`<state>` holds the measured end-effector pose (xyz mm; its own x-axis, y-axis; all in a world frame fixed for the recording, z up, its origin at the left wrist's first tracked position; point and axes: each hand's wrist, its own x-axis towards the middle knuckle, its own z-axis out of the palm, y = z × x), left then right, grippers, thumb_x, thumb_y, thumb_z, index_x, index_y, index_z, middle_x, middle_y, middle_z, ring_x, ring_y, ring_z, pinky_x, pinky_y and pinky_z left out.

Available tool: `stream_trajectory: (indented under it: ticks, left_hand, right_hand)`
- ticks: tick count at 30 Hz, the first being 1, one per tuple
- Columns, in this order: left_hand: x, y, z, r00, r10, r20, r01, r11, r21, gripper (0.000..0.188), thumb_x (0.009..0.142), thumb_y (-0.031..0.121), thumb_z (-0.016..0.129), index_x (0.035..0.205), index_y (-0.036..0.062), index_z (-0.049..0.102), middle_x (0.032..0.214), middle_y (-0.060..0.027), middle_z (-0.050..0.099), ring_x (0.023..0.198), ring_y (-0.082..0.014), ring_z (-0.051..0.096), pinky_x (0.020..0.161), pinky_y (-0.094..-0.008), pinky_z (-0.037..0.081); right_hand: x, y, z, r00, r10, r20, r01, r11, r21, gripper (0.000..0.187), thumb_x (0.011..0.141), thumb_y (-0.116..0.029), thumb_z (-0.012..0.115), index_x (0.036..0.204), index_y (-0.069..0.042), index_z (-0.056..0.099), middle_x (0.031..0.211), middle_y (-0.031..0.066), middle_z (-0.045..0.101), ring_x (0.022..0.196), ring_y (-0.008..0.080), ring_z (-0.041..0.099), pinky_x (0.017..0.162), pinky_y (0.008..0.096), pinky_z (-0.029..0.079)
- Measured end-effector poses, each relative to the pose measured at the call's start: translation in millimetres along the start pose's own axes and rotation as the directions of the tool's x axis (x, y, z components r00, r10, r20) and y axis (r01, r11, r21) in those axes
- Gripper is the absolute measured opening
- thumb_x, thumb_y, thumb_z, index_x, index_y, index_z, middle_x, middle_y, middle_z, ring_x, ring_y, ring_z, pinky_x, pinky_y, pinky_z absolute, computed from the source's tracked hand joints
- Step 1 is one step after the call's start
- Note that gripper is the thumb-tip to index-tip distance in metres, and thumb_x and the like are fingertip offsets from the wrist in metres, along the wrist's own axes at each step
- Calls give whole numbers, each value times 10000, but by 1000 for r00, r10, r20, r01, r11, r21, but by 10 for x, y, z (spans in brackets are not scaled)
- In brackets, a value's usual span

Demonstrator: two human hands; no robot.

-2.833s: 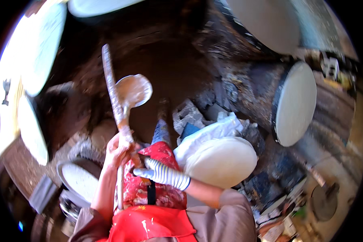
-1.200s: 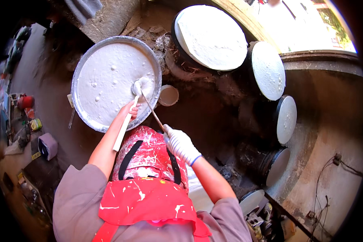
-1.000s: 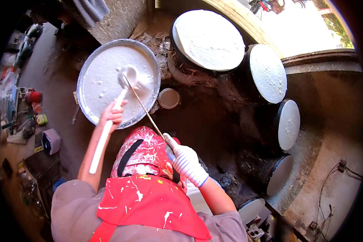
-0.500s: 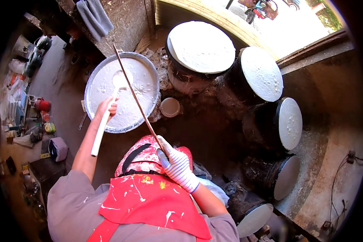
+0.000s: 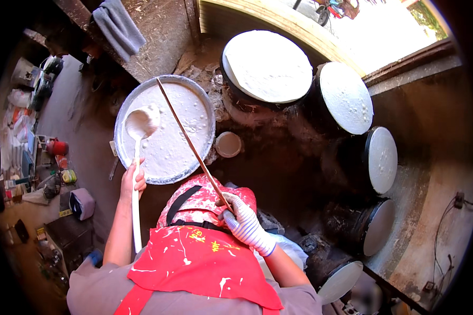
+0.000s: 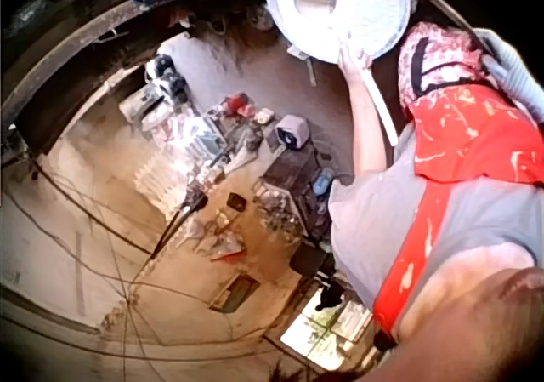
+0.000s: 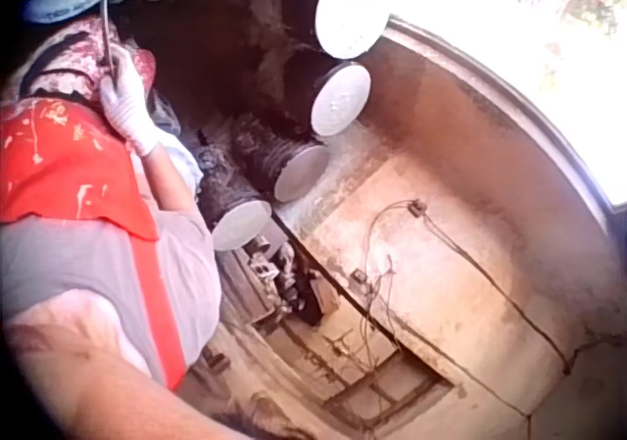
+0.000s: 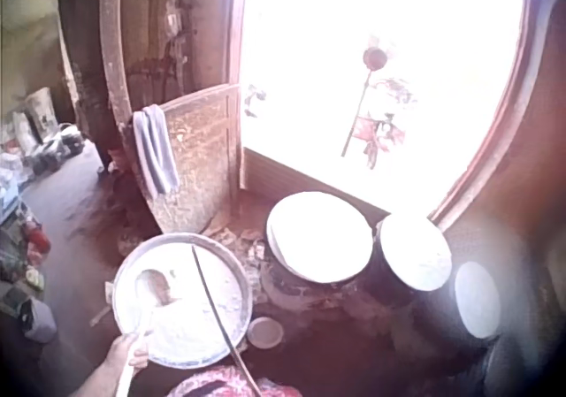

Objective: The person spreads a thin layer of white batter onto several circular heated plates using a wooden spreader and a ladle. They then lift the cooked thin sheets from the plates using a long wooden tool and place them onto a stack.

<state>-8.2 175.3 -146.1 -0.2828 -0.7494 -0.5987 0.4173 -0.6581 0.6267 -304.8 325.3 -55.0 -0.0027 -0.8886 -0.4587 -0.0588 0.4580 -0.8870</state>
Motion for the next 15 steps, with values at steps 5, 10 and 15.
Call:
stream_trajectory:
  ticks: [5,10,15]
  left_hand:
    - [312,-327,202,979,-174,-104,182,980,76,340,893,289,426,1128,44,435,540,22,345,335,-41,276,317,-180,235]
    - [609,-612,1095,949,-303,90,272,929,250,323,895,275,422,1121,47,445,536,24,337,331,-43,272,310,-180,232]
    - [861,-1465,2665,748,-586,311,344,744,572,305,880,229,448,1101,21,475,547,1,370,354,-61,286,325,-189,256]
  right_hand:
    - [-218,384,-126,992,-55,-115,49,997,-52,356,806,-34,494,1158,-29,436,957,79,562,917,153,546,790,271,432]
    - [-657,553,-419,909,-51,-413,-24,984,-176,430,825,-156,536,1238,-97,432,1100,122,557,1009,210,551,832,282,425]
    - [-1389,1127,-906,683,157,-714,-346,930,-126,400,825,-291,520,1216,-221,475,1025,135,580,838,294,591,700,344,472]
